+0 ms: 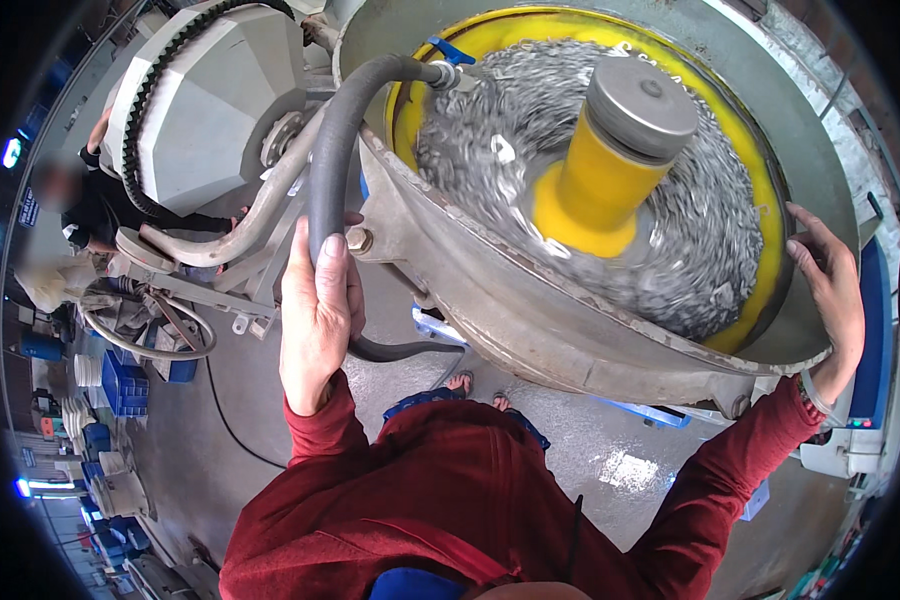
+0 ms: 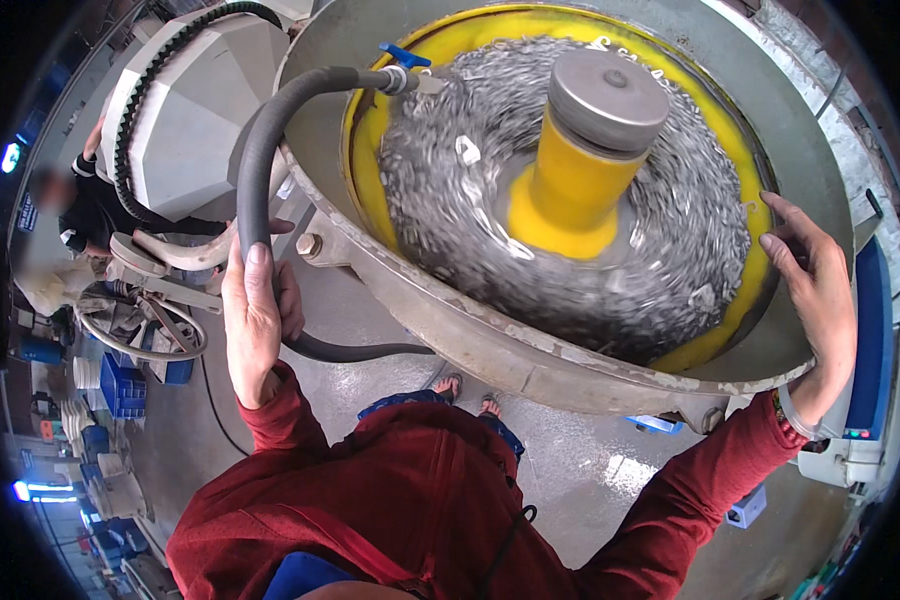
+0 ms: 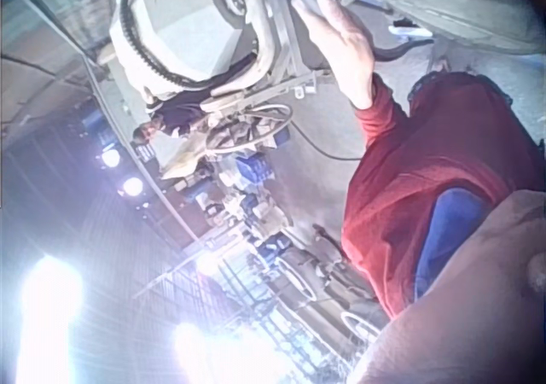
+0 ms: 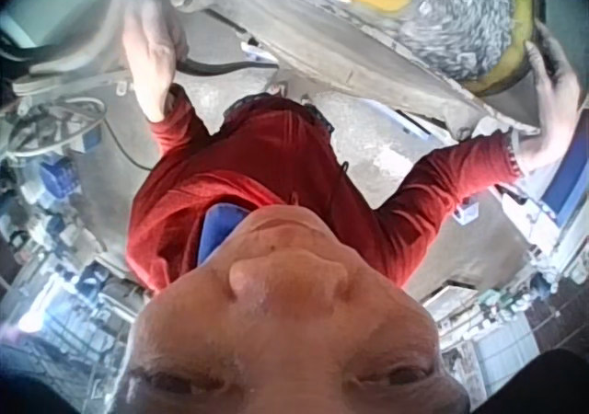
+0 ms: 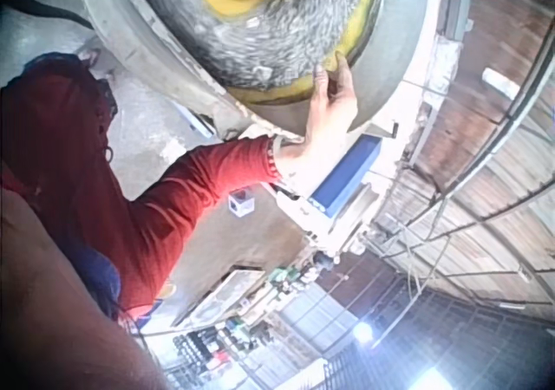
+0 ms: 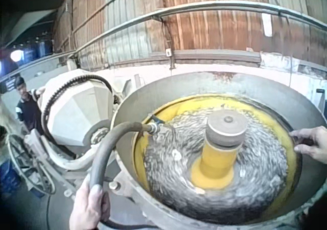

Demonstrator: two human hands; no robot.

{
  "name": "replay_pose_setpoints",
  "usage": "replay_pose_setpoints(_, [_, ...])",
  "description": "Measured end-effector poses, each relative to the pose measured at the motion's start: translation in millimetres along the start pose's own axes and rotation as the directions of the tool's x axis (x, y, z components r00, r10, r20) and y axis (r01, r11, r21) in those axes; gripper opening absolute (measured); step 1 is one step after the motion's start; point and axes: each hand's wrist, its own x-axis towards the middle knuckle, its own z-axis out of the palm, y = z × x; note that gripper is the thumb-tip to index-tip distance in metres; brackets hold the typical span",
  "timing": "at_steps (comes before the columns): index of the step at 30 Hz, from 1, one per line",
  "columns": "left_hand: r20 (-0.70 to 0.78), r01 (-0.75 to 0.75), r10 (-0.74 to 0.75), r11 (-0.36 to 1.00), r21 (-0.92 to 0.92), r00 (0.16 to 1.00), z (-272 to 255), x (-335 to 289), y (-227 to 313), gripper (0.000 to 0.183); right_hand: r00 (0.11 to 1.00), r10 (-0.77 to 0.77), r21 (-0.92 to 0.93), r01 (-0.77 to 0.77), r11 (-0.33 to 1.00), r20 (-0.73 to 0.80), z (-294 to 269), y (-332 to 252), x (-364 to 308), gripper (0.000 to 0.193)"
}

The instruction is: The person cleans and finishes metal parts by rinsing them in a rotating vibratory finishing machine with water from a hose.

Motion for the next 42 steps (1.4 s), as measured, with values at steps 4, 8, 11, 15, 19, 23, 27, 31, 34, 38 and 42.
replay_pose_setpoints(4, [0.01, -0.003, 0.003, 1.0, 0.007, 1.0, 0.6, 1.4, 0.2, 0.039, 1.0, 0.002, -0.023, -0.002, 1.0, 0.007, -1.8, -0.5, 0.0, 0.039])
replay_pose_setpoints(8, [0.003, 0.02, -0.02, 0.999, -0.036, 1.0, 0.6, 0.0, 1.4, 0.036, 1.0, 0.003, -0.033, -0.002, 0.999, 0.02, -2.5, -5.5, 0.5, 0.039])
replay_pose_setpoints(11, [-0.004, 0.025, -0.025, 0.995, -0.098, 1.0, 1.4, -1.6, 2.5, 0.029, 1.0, 0.005, -0.033, -0.005, 0.999, 0.01, -2.6, 0.0, 0.2, 0.039])
replay_pose_setpoints(15, [-0.004, 0.029, -0.029, 0.999, -0.033, 1.0, 0.5, -0.7, 2.0, 0.035, 1.0, -0.015, -0.009, 0.015, 1.0, -0.008, -0.5, 3.8, 0.5, 0.039])
replay_pose_setpoints(19, [0.001, 0.032, -0.032, 0.999, 0.005, 0.999, 1.2, -0.7, 5.5, 0.039, 1.0, 0.01, -0.024, -0.009, 1.0, 0.017, -2.4, -5.8, -0.1, 0.039])
replay_pose_setpoints(23, [0.005, 0.026, -0.026, 1.0, 0.007, 1.0, 1.4, -0.7, 7.0, 0.039, 1.0, -0.028, 0.004, 0.028, 1.0, -0.007, -1.3, 2.3, 0.2, 0.039])
replay_pose_setpoints(27, [0.005, 0.006, -0.006, 1.0, 0.02, 1.0, 1.0, -0.5, 5.1, 0.039, 1.0, -0.021, -0.019, 0.021, 1.0, 0.004, -3.5, -1.2, 0.5, 0.039])
replay_pose_setpoints(31, [-0.002, 0.011, -0.011, 1.0, 0.022, 1.0, 2.4, -1.2, 4.1, 0.039, 0.999, -0.049, -0.004, 0.049, 0.999, -0.011, -1.5, 5.1, 0.8, 0.039])
replay_pose_setpoints(34, [-0.009, -0.012, 0.012, 0.999, 0.038, 1.0, 2.4, -0.8, 2.0, 0.039, 0.999, -0.041, -0.028, 0.04, 0.999, -0.003, -2.4, -5.7, -0.7, 0.039])
replay_pose_setpoints(38, [-0.029, 0.008, -0.01, 0.998, -0.057, 1.0, 5.9, -2.5, 3.6, 0.03, 0.998, -0.059, -0.03, 0.059, 0.998, 0.001, -1.0, -0.4, 0.1, 0.039])
replay_pose_setpoints(42, [-0.024, 0.03, -0.032, 0.997, -0.07, 0.999, 6.4, -3.2, 5.2, 0.03, 0.998, -0.057, -0.03, 0.057, 0.998, 0.013, -1.3, -1.0, -0.5, 0.039])
